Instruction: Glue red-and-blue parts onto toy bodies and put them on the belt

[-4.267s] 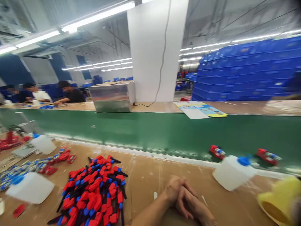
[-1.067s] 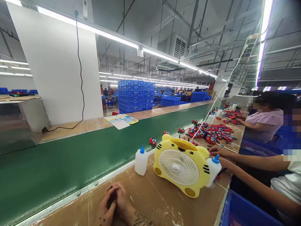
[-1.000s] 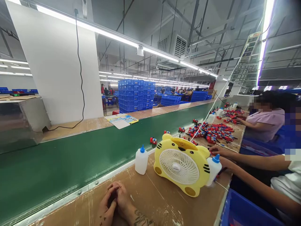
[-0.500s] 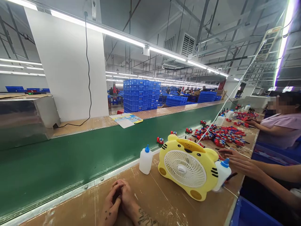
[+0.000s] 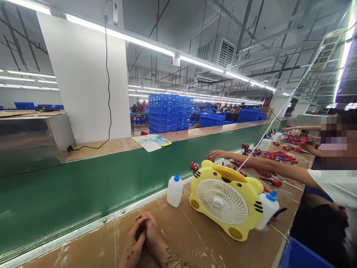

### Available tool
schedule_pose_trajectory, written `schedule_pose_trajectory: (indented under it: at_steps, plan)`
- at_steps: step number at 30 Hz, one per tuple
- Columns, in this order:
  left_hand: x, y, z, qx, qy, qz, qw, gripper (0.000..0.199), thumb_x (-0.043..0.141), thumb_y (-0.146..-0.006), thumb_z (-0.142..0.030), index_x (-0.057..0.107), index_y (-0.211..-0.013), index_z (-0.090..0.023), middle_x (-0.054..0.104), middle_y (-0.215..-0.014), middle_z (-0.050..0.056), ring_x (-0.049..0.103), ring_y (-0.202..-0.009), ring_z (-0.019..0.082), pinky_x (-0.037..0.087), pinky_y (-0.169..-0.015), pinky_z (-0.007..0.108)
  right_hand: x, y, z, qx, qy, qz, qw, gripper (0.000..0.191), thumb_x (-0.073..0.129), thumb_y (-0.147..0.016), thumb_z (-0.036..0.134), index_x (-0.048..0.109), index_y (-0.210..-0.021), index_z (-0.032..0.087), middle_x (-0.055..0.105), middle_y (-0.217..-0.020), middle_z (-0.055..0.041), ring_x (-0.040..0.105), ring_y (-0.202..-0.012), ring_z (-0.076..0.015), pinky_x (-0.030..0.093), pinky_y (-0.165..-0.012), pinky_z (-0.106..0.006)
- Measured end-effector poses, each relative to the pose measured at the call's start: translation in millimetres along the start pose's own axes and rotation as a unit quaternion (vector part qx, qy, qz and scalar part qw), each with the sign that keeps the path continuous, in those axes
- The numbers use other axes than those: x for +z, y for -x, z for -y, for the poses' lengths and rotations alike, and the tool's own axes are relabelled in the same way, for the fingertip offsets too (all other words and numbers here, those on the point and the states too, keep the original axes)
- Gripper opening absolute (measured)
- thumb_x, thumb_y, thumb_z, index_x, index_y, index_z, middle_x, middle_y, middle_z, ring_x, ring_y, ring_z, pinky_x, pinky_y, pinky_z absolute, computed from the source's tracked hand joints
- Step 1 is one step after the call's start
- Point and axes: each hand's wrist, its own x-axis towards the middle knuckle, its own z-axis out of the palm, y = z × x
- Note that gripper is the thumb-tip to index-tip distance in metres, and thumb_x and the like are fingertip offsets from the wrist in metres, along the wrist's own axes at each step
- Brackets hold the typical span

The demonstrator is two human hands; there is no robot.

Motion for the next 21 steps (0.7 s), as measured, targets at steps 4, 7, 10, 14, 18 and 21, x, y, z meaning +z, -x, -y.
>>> schedule_pose_trajectory:
  at_steps: [4, 7, 10, 14, 18, 21]
  plan:
    - [0.4, -1.4, 0.8, 0.002, -0.001, -0.002, 1.000, 0.039, 0.063, -0.073, -0.029, 0.075, -0.110, -0.021, 0.067, -0.129, 0.009, 0.058, -0.126, 0.032, 0.040, -0.113, 0.050, -0.1, -0.1, 0.2, 0.000, 0.004, -0.002, 1.000, 0.017, 0.060, -0.062, 0.034, 0.067, -0.063, 0.019, 0.057, -0.065, -0.0012, 0.047, -0.062, -0.0157, 0.037, -0.061, -0.027]
    - [0.5, -1.9, 1.4, -0.001, 0.000, -0.008, 1.000, 0.041, 0.064, -0.071, -0.028, 0.075, -0.110, -0.022, 0.068, -0.128, 0.009, 0.058, -0.126, 0.032, 0.040, -0.113, 0.050, -0.4, -0.5, -1.8, 0.000, 0.004, -0.009, 1.000, 0.017, 0.061, -0.062, 0.034, 0.067, -0.065, 0.018, 0.057, -0.066, -0.0007, 0.047, -0.062, -0.0152, 0.037, -0.062, -0.027]
    - [0.5, -1.5, 2.0, -0.005, 0.002, -0.014, 1.000, 0.041, 0.064, -0.070, -0.028, 0.075, -0.110, -0.022, 0.068, -0.129, 0.008, 0.057, -0.128, 0.032, 0.039, -0.114, 0.049, -0.3, -0.4, -2.6, 0.005, 0.001, -0.010, 1.000, 0.019, 0.062, -0.063, 0.035, 0.067, -0.067, 0.018, 0.057, -0.066, -0.0003, 0.048, -0.062, -0.0148, 0.037, -0.062, -0.027]
    - [-0.5, -0.9, 7.3, -0.001, 0.006, -0.009, 1.000, 0.041, 0.064, -0.072, -0.028, 0.074, -0.111, -0.022, 0.068, -0.128, 0.008, 0.059, -0.125, 0.031, 0.040, -0.113, 0.049, 0.6, 0.4, -1.3, 0.011, 0.000, -0.004, 1.000, 0.022, 0.064, -0.065, 0.039, 0.067, -0.068, 0.018, 0.057, -0.064, -0.0003, 0.049, -0.060, -0.0146, 0.037, -0.061, -0.027]
    - [-2.1, -0.9, 11.1, -0.004, 0.000, -0.002, 1.000, 0.041, 0.063, -0.074, -0.030, 0.074, -0.112, -0.022, 0.068, -0.129, 0.007, 0.057, -0.127, 0.031, 0.040, -0.114, 0.048, 1.2, 0.5, -0.6, 0.011, -0.003, -0.001, 1.000, 0.019, 0.063, -0.067, 0.038, 0.065, -0.067, 0.018, 0.057, -0.064, 0.0002, 0.048, -0.060, -0.0145, 0.037, -0.061, -0.027]
    - [-1.7, -1.0, 5.6, -0.014, -0.005, -0.010, 1.000, 0.042, 0.065, -0.071, -0.031, 0.074, -0.111, -0.022, 0.068, -0.128, 0.007, 0.057, -0.128, 0.032, 0.040, -0.114, 0.048, 1.2, -0.1, -0.9, 0.015, -0.005, 0.010, 1.000, 0.018, 0.062, -0.067, 0.037, 0.063, -0.065, 0.019, 0.057, -0.064, -0.0002, 0.048, -0.061, -0.0152, 0.036, -0.061, -0.027]
